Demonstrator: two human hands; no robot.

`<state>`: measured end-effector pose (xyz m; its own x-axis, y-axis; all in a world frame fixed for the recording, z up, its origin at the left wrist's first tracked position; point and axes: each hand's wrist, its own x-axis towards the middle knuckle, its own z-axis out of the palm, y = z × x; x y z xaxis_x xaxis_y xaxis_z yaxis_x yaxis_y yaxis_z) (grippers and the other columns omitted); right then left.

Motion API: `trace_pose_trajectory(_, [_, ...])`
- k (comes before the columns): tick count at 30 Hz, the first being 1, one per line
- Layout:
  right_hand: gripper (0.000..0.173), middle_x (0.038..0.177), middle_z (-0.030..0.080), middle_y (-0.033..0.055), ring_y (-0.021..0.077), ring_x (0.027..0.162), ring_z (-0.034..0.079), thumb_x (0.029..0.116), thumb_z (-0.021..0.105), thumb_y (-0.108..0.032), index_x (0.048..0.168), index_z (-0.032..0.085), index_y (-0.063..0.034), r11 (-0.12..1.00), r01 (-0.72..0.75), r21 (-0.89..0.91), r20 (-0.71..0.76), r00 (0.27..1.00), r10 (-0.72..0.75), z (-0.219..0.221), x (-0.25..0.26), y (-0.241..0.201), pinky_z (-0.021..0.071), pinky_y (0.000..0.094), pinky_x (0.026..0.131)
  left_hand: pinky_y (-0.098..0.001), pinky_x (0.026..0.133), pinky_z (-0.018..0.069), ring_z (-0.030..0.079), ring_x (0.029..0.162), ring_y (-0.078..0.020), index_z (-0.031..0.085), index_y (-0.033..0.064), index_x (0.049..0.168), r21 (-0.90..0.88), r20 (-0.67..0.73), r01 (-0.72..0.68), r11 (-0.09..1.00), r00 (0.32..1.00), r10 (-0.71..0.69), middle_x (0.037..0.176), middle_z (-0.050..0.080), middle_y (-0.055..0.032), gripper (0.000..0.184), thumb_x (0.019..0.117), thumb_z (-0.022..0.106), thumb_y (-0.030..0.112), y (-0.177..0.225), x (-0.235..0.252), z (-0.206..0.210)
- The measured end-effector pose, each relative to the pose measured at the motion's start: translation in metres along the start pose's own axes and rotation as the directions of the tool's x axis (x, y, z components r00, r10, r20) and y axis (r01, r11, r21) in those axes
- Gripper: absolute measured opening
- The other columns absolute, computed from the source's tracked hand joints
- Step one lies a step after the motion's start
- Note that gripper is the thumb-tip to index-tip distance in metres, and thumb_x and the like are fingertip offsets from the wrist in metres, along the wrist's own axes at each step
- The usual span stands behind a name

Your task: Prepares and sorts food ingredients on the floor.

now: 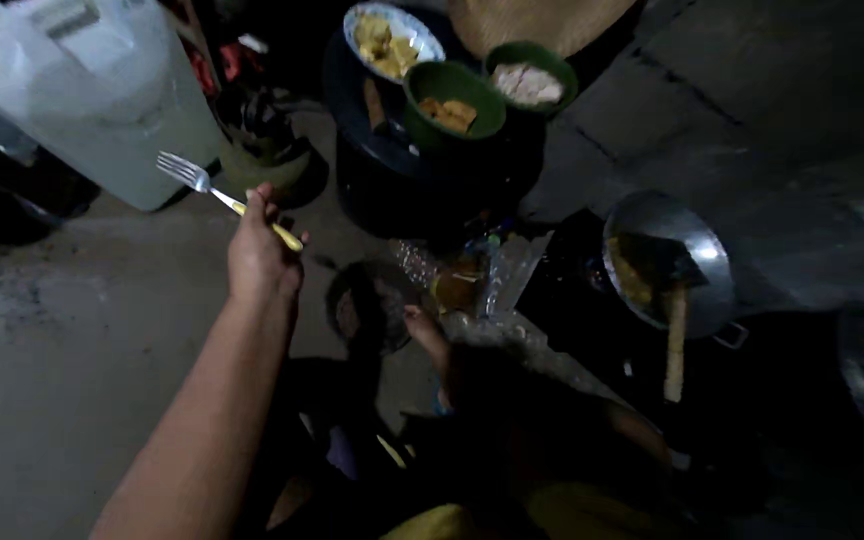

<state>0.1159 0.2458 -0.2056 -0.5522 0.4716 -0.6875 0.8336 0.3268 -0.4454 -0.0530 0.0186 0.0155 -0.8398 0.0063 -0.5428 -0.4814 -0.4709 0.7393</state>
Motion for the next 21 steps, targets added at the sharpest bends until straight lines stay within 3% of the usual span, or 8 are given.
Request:
trace_pose_trajectory(2, [0.047,0.145,0.059,0.0175,0.0341,0.133,0.058,0.1080,0.048,-0.029,0.152,0.050,-0.0138,0.974,-0.060,-0.216,0.044,0.996,0.072,0.029,0.011,0.031,0.0466,0.0547,0.111,-0.0441,0.091,0.0516,0.060,0.115,-0.0210,0.057,0.0183,0.137,-0.004,-0.030,-0.008,1.000,1.000,0.008,0.126,0.061,-0.0031,0.041,0.1095,0.042,0.045,0.005,0.000,-0.007])
trace_pose_trajectory(5, [0.053,0.152,0.054,0.0141,0.0333,0.139,0.052,0.1071,0.050,-0.029,0.159,0.042,-0.0208,0.906,-0.003,-0.423,0.040,0.999,0.022,0.065,0.019,0.035,0.0430,0.0528,0.115,-0.0461,0.091,0.0529,0.063,0.109,-0.0201,0.059,0.0192,0.133,0.031,-0.085,-0.051,0.998,0.995,0.054,0.115,0.062,-0.0007,0.040,0.1091,0.041,0.046,0.011,0.002,-0.017])
trace_pose_trajectory(10, [0.057,0.162,0.041,0.0139,0.0356,0.149,0.037,0.1083,0.048,-0.034,0.163,0.033,-0.0326,0.815,0.050,-0.577,0.064,0.998,-0.017,0.108,0.040,0.040,0.0298,0.0545,0.121,-0.0495,0.095,0.0536,0.064,0.114,-0.0210,0.061,0.0217,0.129,0.053,-0.226,-0.077,0.996,0.970,0.087,0.117,0.066,0.0017,0.036,0.1084,0.043,0.044,0.024,-0.001,-0.030])
trace_pose_trajectory(13, [0.058,0.159,0.045,0.0168,0.0366,0.148,0.038,0.1082,0.048,-0.036,0.163,0.029,-0.0369,0.768,0.084,-0.635,0.080,0.996,-0.043,0.111,0.051,0.043,0.0266,0.0548,0.121,-0.0490,0.088,0.0575,0.067,0.105,-0.0211,0.061,0.0229,0.124,-0.008,-0.271,-0.139,0.990,0.953,0.132,0.117,0.066,0.0012,0.035,0.1085,0.040,0.047,0.032,0.011,-0.050])
trace_pose_trajectory(16, [0.060,0.157,0.045,0.0217,0.0399,0.146,0.041,0.1087,0.048,-0.037,0.164,0.026,-0.0364,0.732,0.149,-0.665,0.182,0.983,-0.035,0.103,0.059,0.040,0.0275,0.0574,0.120,-0.0494,0.086,0.0594,0.068,0.101,-0.0230,0.058,0.0225,0.130,-0.078,-0.217,-0.216,0.973,0.956,0.195,0.116,0.066,-0.0027,0.033,0.1074,0.043,0.042,0.038,0.026,-0.087])
trace_pose_trajectory(18, [0.060,0.155,0.046,0.0227,0.0412,0.139,0.050,0.1080,0.050,-0.039,0.164,0.028,-0.0339,0.740,0.151,-0.655,0.236,0.972,0.011,0.094,0.066,0.025,0.0403,0.0586,0.112,-0.0457,0.095,0.0594,0.068,0.112,-0.0237,0.045,0.0214,0.146,-0.027,-0.085,-0.297,0.954,0.952,0.294,0.130,0.064,-0.0056,0.036,0.1104,0.041,0.028,0.038,0.019,-0.108])
trace_pose_trajectory(20, [0.057,0.155,0.048,0.0208,0.0417,0.139,0.050,0.1072,0.051,-0.037,0.161,0.036,-0.0250,0.827,0.122,-0.549,0.296,0.954,0.056,0.079,0.073,0.003,0.0407,0.0613,0.112,-0.0412,0.103,0.0551,0.064,0.125,-0.0235,0.036,0.0143,0.153,0.081,0.013,-0.361,0.929,0.932,0.362,0.142,0.059,-0.0080,0.042,0.1120,0.035,0.020,0.037,0.005,-0.121])
trace_pose_trajectory(21, [0.056,0.154,0.049,0.0187,0.0392,0.141,0.049,0.1081,0.049,-0.038,0.160,0.039,-0.0200,0.847,0.118,-0.518,0.330,0.942,0.070,0.066,0.076,-0.011,0.0390,0.0600,0.115,-0.0399,0.109,0.0520,0.060,0.131,-0.0227,0.036,0.0096,0.151,0.149,0.080,-0.381,0.913,0.925,0.373,0.145,0.058,-0.0078,0.041,0.1112,0.038,0.016,0.033,-0.008,-0.127])
